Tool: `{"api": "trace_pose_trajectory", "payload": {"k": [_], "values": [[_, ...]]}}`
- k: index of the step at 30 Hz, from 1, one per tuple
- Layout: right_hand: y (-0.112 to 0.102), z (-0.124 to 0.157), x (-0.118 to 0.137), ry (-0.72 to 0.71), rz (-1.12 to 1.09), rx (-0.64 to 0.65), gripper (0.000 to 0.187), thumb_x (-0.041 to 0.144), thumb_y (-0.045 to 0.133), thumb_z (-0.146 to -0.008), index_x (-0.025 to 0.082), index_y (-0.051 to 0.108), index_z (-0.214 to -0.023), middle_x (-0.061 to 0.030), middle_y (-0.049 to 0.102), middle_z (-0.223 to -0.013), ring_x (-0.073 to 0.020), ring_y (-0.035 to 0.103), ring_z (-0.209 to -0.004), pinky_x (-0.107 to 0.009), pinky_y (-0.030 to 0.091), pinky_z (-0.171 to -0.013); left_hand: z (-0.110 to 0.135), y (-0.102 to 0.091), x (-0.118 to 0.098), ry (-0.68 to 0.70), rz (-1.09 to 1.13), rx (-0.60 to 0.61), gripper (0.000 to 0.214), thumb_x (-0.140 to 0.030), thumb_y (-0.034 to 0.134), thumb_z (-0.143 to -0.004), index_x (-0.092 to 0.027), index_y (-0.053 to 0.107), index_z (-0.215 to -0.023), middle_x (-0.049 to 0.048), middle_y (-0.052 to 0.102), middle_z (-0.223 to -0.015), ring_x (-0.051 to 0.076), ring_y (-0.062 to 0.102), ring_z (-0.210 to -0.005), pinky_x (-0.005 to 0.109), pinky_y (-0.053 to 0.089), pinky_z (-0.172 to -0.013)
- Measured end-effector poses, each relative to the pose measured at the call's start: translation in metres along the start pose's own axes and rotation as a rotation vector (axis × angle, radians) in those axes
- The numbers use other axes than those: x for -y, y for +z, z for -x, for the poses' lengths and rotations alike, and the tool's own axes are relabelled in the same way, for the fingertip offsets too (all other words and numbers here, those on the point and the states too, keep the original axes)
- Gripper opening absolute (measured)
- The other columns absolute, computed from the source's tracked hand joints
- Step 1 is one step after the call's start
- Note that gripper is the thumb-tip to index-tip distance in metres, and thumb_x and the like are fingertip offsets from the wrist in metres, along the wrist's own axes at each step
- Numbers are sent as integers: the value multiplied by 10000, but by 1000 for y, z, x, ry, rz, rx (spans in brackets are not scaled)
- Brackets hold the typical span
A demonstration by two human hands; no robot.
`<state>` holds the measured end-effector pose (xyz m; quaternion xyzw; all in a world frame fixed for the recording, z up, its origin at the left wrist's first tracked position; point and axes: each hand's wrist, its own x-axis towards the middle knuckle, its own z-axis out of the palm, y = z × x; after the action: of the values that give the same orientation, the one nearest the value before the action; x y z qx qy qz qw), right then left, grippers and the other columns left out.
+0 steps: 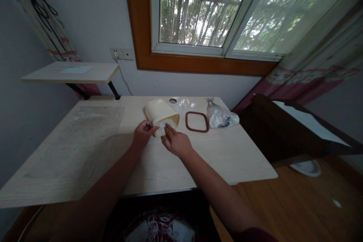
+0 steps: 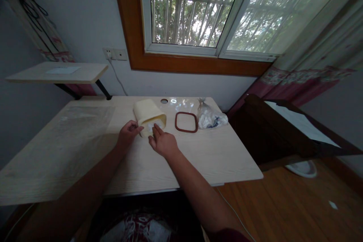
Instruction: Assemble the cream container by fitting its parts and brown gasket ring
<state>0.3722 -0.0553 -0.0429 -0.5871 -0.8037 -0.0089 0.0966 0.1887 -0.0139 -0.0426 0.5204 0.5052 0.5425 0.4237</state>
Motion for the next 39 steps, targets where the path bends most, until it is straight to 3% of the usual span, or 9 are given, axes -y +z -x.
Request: {"api": "trace_pose_trajectory", "payload": {"k": [8, 24, 39], "values": [[-1, 4, 5, -174, -61, 29, 537, 475, 389, -1033, 272, 452, -1526, -57, 424, -1593, -230, 728, -1040, -356, 587, -858, 1, 0, -3, -3, -9, 0, 325, -413, 773, -646, -211, 524, -696, -60, 503, -582, 106, 474, -546, 224, 412, -534], [-5, 0, -3, 65, 28, -25, 561, 526, 320, -1048, 227, 489, -1492, -126, 381, -1606, -253, 752, -923, -386, 602, -751, -4, -6, -2, -21, 10, -74, 331, -461, 750, -657, -216, 540, -730, -37, 552, -650, 133, 522, -618, 243, 437, -582], [4, 1, 19, -89, -30, -19, 624, 548, 349, -1036, 197, 402, -1549, -131, 319, -1637, -254, 733, -1001, -368, 593, -821, -7, -9, -4, 3, 50, -94, 301, -447, 739, -725, -206, 563, -768, -48, 543, -645, 115, 506, -591, 224, 421, -565]]}}
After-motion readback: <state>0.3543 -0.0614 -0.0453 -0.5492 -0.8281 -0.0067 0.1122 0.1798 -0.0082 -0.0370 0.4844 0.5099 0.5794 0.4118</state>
